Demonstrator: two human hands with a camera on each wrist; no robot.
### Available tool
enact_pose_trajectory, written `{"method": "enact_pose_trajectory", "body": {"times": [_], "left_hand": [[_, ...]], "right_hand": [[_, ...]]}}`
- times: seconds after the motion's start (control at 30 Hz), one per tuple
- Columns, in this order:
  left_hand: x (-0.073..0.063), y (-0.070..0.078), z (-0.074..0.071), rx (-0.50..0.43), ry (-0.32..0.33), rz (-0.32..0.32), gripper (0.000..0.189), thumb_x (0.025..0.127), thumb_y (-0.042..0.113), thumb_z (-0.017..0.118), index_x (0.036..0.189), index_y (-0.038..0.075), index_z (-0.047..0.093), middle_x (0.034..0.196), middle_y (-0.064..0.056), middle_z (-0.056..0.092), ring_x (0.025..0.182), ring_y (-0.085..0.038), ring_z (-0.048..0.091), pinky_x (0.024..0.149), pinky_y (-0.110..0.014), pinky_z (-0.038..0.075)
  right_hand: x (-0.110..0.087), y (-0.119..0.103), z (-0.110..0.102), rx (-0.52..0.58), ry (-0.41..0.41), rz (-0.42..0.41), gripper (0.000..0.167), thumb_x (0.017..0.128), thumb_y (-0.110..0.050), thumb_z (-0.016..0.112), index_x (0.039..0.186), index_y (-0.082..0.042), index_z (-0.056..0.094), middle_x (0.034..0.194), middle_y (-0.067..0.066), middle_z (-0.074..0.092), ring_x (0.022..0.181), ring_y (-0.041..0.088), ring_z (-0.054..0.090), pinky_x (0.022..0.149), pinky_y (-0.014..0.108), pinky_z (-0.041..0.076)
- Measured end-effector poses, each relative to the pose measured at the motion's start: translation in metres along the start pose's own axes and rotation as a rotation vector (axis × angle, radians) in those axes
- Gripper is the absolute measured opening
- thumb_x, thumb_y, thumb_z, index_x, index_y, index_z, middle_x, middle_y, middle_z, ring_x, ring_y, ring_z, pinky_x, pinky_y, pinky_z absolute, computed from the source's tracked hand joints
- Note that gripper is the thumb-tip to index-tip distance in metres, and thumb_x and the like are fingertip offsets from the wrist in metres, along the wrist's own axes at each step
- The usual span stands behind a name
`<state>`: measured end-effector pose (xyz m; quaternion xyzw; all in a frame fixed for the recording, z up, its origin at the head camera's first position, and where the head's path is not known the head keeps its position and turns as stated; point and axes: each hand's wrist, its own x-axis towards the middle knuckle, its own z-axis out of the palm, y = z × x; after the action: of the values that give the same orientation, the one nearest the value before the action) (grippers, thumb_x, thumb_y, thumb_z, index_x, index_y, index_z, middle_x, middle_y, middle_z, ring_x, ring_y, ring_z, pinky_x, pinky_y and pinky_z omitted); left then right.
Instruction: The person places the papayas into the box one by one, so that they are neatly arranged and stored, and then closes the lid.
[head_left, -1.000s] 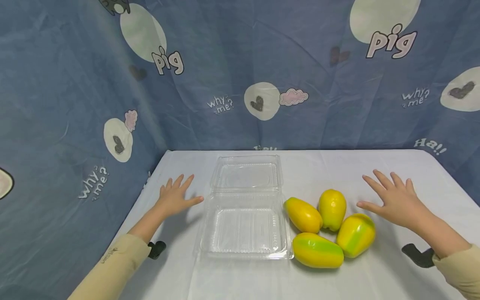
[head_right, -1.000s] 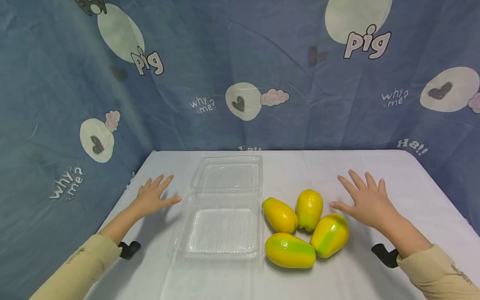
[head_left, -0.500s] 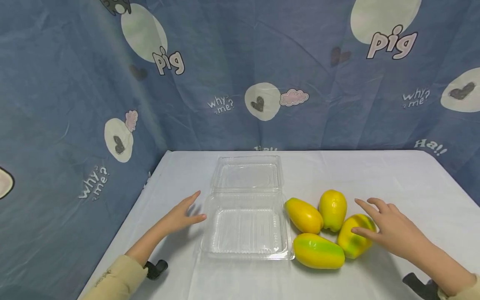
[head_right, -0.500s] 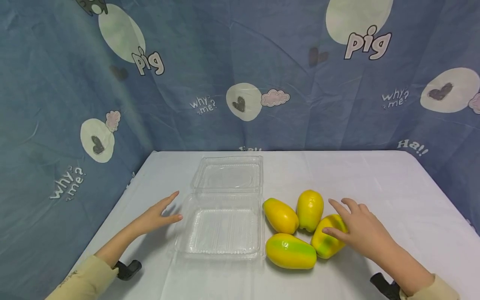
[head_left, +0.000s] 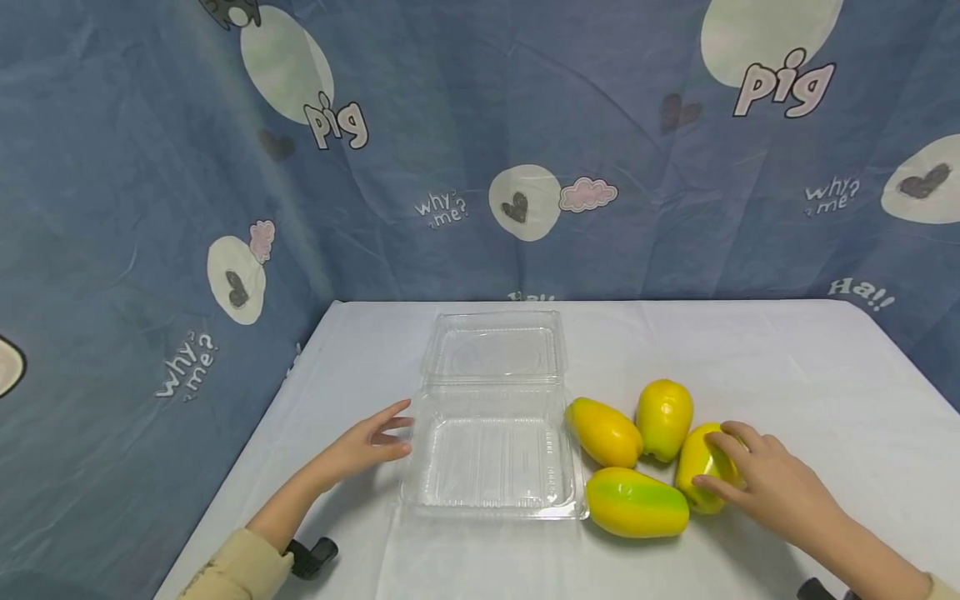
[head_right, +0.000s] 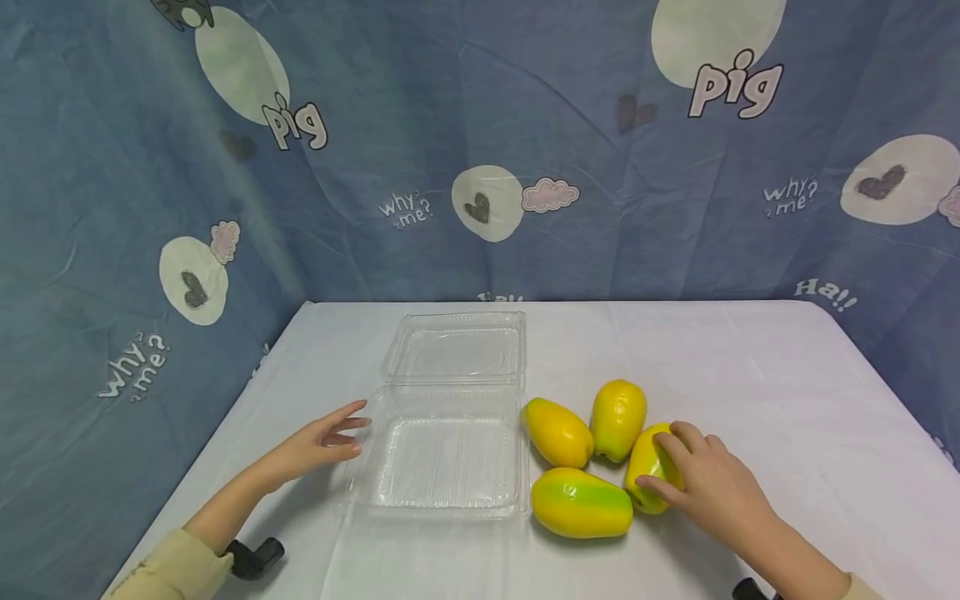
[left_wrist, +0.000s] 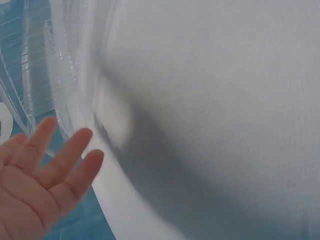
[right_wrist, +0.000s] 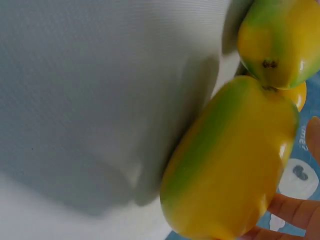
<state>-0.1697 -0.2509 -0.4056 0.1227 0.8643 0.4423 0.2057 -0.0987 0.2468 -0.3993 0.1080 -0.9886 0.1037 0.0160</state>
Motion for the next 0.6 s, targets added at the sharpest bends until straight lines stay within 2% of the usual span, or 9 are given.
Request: {"method": "enact_pose_trajectory", "body": {"times": [0.17, 0.37, 0.6], "left_hand": [[-0.001, -0.001, 0.001, -0.062, -0.020, 0.000, 0.076, 0.089, 0.023, 0.061, 0.147, 0.008, 0.015, 0.130, -0.020, 0.050, 0.116, -0.035, 0.051, 0.096, -0.055, 0.035], [-0.001, 0.000, 0.000, -0.082, -0.046, 0.029, 0.075, 0.090, 0.023, 0.059, 0.147, 0.006, 0.013, 0.128, -0.021, 0.052, 0.113, -0.032, 0.054, 0.097, -0.057, 0.033], [-0.001, -0.003, 0.000, -0.110, -0.055, 0.038, 0.076, 0.089, 0.024, 0.060, 0.147, 0.006, 0.013, 0.128, -0.022, 0.052, 0.113, -0.030, 0.055, 0.096, -0.049, 0.039]], "right_hand": [[0.001, 0.001, 0.004, 0.032, -0.015, 0.026, 0.073, 0.076, -0.061, 0.060, 0.120, -0.002, 0.055, 0.126, 0.026, 0.044, 0.097, 0.043, 0.050, 0.063, 0.053, 0.047], [0.002, 0.002, 0.008, 0.119, -0.046, 0.067, 0.085, 0.074, -0.062, 0.062, 0.126, 0.005, 0.047, 0.133, 0.031, 0.035, 0.110, 0.053, 0.041, 0.079, 0.064, 0.040], [0.003, 0.011, 0.013, 0.226, -0.042, 0.038, 0.092, 0.069, -0.047, 0.074, 0.133, 0.008, 0.036, 0.137, 0.037, 0.024, 0.114, 0.057, 0.034, 0.086, 0.067, 0.033]]}}
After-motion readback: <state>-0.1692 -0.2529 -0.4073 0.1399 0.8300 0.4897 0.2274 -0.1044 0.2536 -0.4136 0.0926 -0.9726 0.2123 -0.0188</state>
